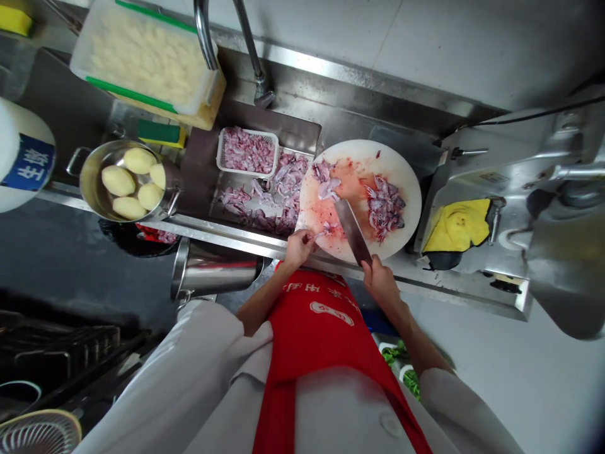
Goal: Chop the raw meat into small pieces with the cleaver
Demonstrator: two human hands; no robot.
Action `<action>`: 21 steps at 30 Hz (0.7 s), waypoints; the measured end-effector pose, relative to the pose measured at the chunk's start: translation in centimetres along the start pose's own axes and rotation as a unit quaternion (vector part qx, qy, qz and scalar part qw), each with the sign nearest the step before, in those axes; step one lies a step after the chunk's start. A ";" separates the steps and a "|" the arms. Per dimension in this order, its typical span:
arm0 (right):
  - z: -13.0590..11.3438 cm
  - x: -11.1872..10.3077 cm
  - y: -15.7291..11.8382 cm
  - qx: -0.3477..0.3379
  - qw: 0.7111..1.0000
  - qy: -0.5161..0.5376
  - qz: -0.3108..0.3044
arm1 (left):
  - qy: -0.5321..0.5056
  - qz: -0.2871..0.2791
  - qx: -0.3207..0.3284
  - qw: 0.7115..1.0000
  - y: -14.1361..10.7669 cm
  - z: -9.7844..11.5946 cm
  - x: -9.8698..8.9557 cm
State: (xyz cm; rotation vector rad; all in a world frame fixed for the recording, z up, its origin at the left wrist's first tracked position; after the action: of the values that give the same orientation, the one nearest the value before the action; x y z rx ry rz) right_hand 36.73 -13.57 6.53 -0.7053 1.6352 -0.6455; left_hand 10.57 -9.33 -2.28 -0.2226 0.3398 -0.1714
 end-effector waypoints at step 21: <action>6.5 -1.2 1.8 0.080 0.996 0.015 0.030 | 0.000 -0.041 0.075 0.996 2.3 7.2 -3.5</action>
State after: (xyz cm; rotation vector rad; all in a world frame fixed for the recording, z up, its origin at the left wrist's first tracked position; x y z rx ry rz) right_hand 43.08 -11.69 4.94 -0.5293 1.6058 -0.7375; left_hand 10.09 -5.08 4.87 -0.0884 0.3174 -0.2771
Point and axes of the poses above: each hand's wrist, its own y-axis towards the middle knuckle, its own x-axis out of the palm, z = x × y, the point moved 10 cm from there along y, towards the middle knuckle, and after that the axes turned 15 degrees about -z, right-handed, at the moved point
